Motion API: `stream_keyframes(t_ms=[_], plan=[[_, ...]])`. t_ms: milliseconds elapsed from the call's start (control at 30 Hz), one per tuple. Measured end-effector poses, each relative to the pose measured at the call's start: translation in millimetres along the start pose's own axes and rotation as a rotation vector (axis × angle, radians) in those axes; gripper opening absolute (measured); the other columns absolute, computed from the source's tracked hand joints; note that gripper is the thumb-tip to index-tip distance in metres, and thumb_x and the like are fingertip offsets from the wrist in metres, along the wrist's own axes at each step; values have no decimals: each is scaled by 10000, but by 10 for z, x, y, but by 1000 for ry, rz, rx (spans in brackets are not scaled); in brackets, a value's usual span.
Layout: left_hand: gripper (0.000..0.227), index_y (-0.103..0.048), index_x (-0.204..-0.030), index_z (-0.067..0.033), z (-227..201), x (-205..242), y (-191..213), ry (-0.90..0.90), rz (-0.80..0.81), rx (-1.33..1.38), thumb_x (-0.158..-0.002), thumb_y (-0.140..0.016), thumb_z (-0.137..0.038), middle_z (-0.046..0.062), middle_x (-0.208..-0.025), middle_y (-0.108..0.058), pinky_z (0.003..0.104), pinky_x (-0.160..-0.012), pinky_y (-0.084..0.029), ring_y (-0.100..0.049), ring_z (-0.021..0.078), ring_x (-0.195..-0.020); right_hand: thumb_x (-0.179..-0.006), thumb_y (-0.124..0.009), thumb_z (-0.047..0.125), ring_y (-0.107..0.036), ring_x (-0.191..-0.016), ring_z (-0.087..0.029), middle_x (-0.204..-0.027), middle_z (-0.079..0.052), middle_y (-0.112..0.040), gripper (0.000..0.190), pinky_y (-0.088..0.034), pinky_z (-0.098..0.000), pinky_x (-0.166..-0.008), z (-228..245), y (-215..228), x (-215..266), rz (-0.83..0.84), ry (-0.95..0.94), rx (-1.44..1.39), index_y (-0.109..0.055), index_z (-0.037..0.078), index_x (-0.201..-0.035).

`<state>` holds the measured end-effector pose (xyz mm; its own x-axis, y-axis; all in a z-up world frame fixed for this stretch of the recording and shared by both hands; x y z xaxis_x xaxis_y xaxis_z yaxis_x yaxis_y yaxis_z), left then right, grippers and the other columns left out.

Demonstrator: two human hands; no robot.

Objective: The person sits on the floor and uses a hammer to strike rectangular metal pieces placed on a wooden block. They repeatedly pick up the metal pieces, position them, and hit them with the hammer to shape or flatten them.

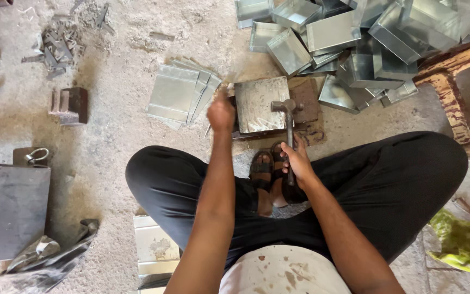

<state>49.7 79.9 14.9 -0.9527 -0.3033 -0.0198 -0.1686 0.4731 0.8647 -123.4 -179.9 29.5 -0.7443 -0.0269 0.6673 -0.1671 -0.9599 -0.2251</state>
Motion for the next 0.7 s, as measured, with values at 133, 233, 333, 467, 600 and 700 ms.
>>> stream_keyframes(t_ms=[133, 233, 333, 467, 600, 700], plan=[[145, -703, -1109, -67, -124, -30, 615, -243, -555, 122, -1056, -569, -84, 133, -852, -765, 336, -525, -562, -719, 213, -658, -967, -646, 285, -462, -568, -104, -884, -26, -554, 625, -420, -277, -457, -26, 37, -2, -6, 6, -43, -360, 230, -1520], [194, -706, -1108, -62, 55, -249, 806, 1, -536, 532, -1014, -547, -120, 80, -936, -770, 249, -563, -590, -736, 111, -678, -964, -654, 280, -457, -568, -98, -876, -26, -546, 620, -411, -269, -456, -103, 56, -4, -7, -19, -80, -375, 234, -1516], [312, -622, -1273, 33, 199, -230, 1173, 57, -739, 655, -1115, -476, -192, 184, -981, -716, 301, -633, -560, -639, 189, -744, -950, -663, 264, -462, -566, -94, -873, -21, -540, 631, -415, -269, -456, -122, 48, -15, -16, -39, -102, -357, 253, -1502], [453, -516, -1382, 61, 515, -160, 771, 563, -567, 1145, -1131, -427, -306, 257, -1172, -633, 411, -908, -503, -579, 266, -1009, -936, -685, 245, -453, -545, -99, -857, -18, -529, 634, -400, -271, -441, -147, 11, -27, -2, -14, -137, -354, 241, -1477], [545, -392, -1476, 38, 782, -30, 237, 855, -456, 1137, -1074, -439, -326, 234, -1488, -465, 481, -1126, -462, -516, 344, -1332, -935, -663, 240, -447, -514, -100, -814, -16, -518, 548, -392, -271, -421, -148, 38, -37, -4, 6, -153, -397, 254, -1415], [543, -486, -1418, 84, 942, 53, -39, 882, -459, 1179, -1060, -426, -320, 254, -1466, -542, 464, -1097, -505, -586, 380, -1312, -1037, -609, 273, -465, -544, -84, -836, -10, -524, 301, -404, -253, -439, -147, 57, -28, 36, -14, -176, -542, 102, -1275]])
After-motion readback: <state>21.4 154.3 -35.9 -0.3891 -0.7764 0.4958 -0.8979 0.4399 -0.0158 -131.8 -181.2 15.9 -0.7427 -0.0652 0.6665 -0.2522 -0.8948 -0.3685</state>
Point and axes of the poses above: each hand's wrist, its own x-axis away from the middle knuckle, its own y-axis out of the back of the hand, z = x × y, the point moved 7 cm from there along -x, towards the middle knuckle
